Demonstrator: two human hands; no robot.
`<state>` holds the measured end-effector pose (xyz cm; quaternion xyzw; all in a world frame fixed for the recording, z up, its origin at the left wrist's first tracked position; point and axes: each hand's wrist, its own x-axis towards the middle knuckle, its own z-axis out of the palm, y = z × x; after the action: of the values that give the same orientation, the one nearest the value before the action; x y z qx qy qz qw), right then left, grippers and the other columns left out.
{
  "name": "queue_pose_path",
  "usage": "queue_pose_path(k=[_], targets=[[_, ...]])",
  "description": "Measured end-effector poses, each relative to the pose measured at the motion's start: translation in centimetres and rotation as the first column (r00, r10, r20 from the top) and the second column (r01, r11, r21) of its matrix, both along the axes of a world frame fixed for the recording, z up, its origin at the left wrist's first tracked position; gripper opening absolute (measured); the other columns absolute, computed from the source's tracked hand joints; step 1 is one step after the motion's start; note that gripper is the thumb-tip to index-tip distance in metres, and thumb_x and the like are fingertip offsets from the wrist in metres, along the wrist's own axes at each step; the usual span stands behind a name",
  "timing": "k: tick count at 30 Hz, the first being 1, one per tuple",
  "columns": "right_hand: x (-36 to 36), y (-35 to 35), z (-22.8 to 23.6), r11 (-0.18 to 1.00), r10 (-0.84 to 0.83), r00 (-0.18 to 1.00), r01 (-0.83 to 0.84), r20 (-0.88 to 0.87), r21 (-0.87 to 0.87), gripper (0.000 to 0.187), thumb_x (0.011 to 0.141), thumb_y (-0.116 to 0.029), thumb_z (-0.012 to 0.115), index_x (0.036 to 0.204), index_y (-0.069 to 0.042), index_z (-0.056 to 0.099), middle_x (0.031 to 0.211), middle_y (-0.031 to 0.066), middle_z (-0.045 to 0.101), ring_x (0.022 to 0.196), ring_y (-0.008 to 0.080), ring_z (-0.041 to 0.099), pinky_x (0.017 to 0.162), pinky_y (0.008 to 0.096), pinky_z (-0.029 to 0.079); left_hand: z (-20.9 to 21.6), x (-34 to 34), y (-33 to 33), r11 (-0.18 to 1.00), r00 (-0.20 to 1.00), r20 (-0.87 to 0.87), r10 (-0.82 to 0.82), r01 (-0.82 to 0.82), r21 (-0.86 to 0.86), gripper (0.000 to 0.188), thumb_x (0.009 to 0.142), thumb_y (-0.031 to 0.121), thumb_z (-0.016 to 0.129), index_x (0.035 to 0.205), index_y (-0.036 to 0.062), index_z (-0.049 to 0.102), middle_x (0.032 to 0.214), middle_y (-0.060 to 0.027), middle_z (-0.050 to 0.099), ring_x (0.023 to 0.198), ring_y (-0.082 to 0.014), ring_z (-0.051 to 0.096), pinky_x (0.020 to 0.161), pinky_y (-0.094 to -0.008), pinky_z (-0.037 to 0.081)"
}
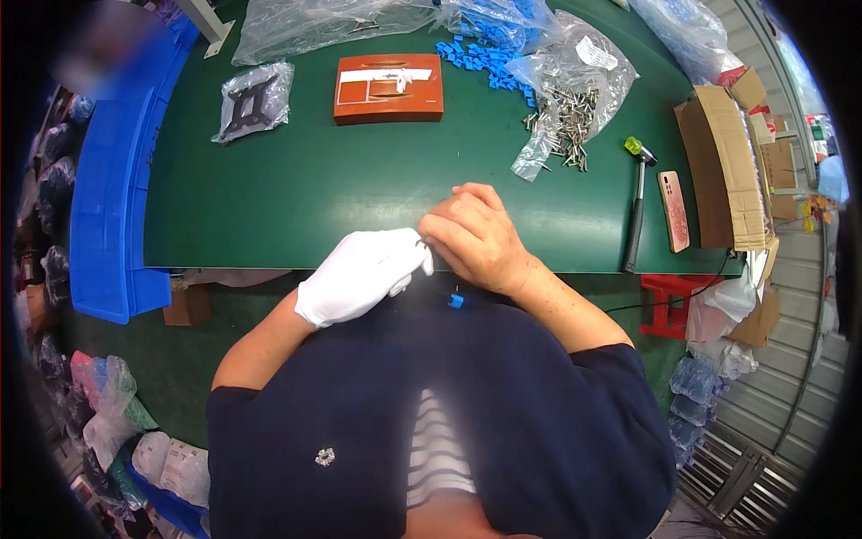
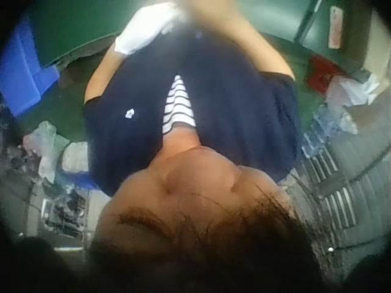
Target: The person assembles small plastic components by putting on a glove and using a hammer to secure a part.
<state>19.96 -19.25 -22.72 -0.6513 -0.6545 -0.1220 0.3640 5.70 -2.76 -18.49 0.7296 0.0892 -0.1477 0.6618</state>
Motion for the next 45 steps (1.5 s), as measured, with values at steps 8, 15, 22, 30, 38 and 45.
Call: queue_pose_path(k=[8,15,22,30,38,45], targets=[[2.5,-1.1,0.7,0.995,0.059,0.998,-0.062,-0.033,-0.08,0.028,0.078,-0.012,0.076,0.104,-0.007,0.065,0.086,0.0041,0.062,0.079,0.0248,0.061,0.081,0.0396,0.048,-0.7,-0.8,-0.2,0.997,0.997,0.08,0.015,-0.021,0.073,0.029,0.102,0.025,0.049,0.089,0.0045,0.065,0.064,-0.006,0.055,0.058,-0.016,0.053,0.059,-0.0319,0.044],[14.3,0.9,1.3,0.862,-0.436,0.898,0.396,-0.064,-0.318,0.019,0.096,-0.019,0.059,0.107,-0.007,0.068,0.095,0.0132,0.066,0.09,0.0345,0.065,0.077,0.0421,0.052,-1.1,0.1,-0.7,0.995,0.995,0.097,0.027,-0.036,0.089,0.031,0.102,0.026,0.048,0.088,0.005,0.065,0.061,-0.0032,0.054,0.057,-0.0112,0.051,0.059,-0.0282,0.044],[17.6,6.8,1.6,0.79,-0.436,0.89,0.45,0.134,-0.417,0.022,0.096,-0.025,0.057,0.105,-0.01,0.071,0.097,0.0115,0.067,0.093,0.0344,0.066,0.078,0.0457,0.053,-1.9,1.2,-0.6,0.949,0.969,0.249,-0.002,-0.076,0.306,0.028,0.1,0.026,0.049,0.088,0.0068,0.066,0.069,-0.0118,0.062,0.064,-0.0278,0.06,0.065,-0.0391,0.047],[16.2,7.0,-0.2,0.781,-0.334,0.92,0.391,0.203,-0.486,0.018,0.091,-0.024,0.06,0.094,-0.009,0.07,0.096,0.014,0.066,0.086,0.0364,0.067,0.075,0.0485,0.055,-2.3,0.7,-0.7,0.897,0.961,0.264,-0.084,-0.043,0.44,0.026,0.099,0.025,0.049,0.087,0.0088,0.066,0.079,-0.0139,0.066,0.078,-0.0361,0.062,0.075,-0.0445,0.048],[18.4,6.2,1.5,0.806,-0.437,0.894,0.437,0.097,-0.399,0.02,0.094,-0.023,0.059,0.104,-0.012,0.072,0.097,0.0114,0.066,0.092,0.0336,0.066,0.078,0.0467,0.054,-2.0,0.8,-0.8,0.911,0.958,0.279,-0.071,-0.052,0.409,0.026,0.099,0.025,0.049,0.086,0.0086,0.066,0.077,-0.0131,0.064,0.078,-0.0354,0.061,0.075,-0.0438,0.047],[18.9,7.3,2.4,0.82,-0.205,0.941,0.315,0.269,-0.478,0.022,0.09,-0.016,0.061,0.11,-0.014,0.07,0.096,0.0102,0.061,0.091,0.0329,0.065,0.076,0.0452,0.053,-2.1,0.8,-0.8,0.91,0.957,0.277,-0.084,-0.04,0.412,0.026,0.099,0.024,0.049,0.086,0.0092,0.065,0.079,-0.0141,0.065,0.078,-0.0355,0.059,0.076,-0.0437,0.046]])
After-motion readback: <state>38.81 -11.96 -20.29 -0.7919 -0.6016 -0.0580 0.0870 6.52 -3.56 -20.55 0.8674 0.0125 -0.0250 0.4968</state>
